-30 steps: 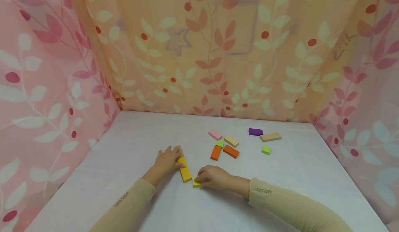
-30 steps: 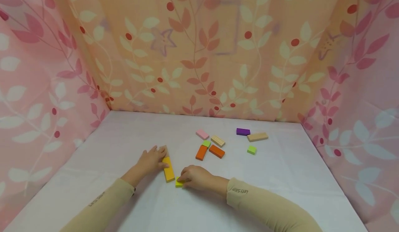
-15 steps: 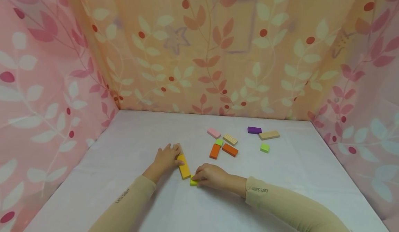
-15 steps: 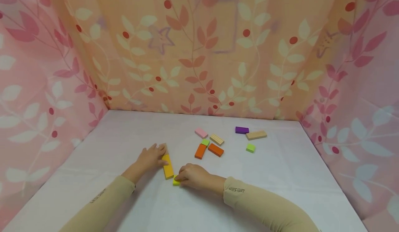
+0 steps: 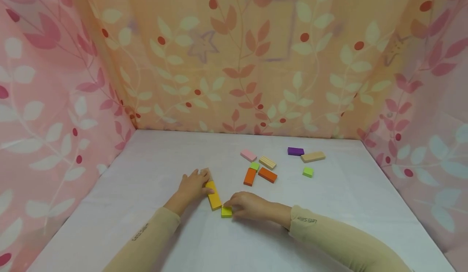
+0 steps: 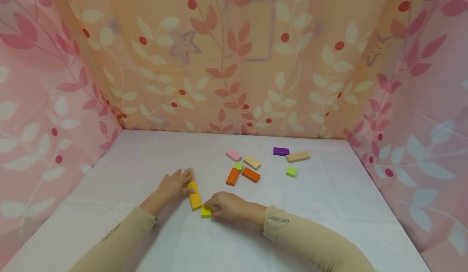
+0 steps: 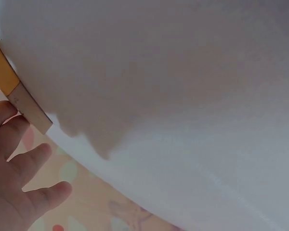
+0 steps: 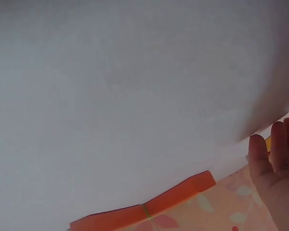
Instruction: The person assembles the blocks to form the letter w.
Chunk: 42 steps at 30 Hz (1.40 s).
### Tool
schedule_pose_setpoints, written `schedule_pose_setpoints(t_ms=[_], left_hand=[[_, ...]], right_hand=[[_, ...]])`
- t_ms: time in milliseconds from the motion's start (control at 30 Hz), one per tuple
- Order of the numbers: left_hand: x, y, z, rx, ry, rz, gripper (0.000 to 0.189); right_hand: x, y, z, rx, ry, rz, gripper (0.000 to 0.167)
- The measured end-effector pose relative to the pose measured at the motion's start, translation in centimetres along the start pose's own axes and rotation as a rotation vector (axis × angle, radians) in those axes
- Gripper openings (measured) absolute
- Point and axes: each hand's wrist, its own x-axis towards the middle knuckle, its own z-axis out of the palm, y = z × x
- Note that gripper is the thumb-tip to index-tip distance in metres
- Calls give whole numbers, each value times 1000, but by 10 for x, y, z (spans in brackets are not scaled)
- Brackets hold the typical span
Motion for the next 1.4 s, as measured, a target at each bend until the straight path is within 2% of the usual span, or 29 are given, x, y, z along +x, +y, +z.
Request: schedule_pose_setpoints(t_ms=[200, 400, 633, 800, 900, 967, 1233, 1400], left_hand=[[1, 0, 1, -1, -12, -5, 71], [0, 0, 1, 3, -7, 5, 71], [0, 0, 2, -6, -11, -9, 71], [-1, 0, 1, -11, -2, -4, 71], [-1, 0, 1, -7, 1, -1, 71], [-1, 0, 1, -5, 1, -3, 71], [-2, 0, 1, -14, -2, -10, 71], [-2, 1, 0, -16, -6, -15, 71]], right_hand=[[-11, 12, -8, 170, 45, 66, 37], [-20, 25, -23, 225, 137, 119, 35], [-25, 43, -39, 168, 208, 127, 35], [-23, 60, -47, -57, 241, 106, 35], [-19, 69, -52, -190, 233, 73, 39], [-17, 74, -55, -226, 209, 72, 42], [-2, 89, -65, -195, 73, 114, 52], [4, 97, -68, -151, 16, 145, 55]])
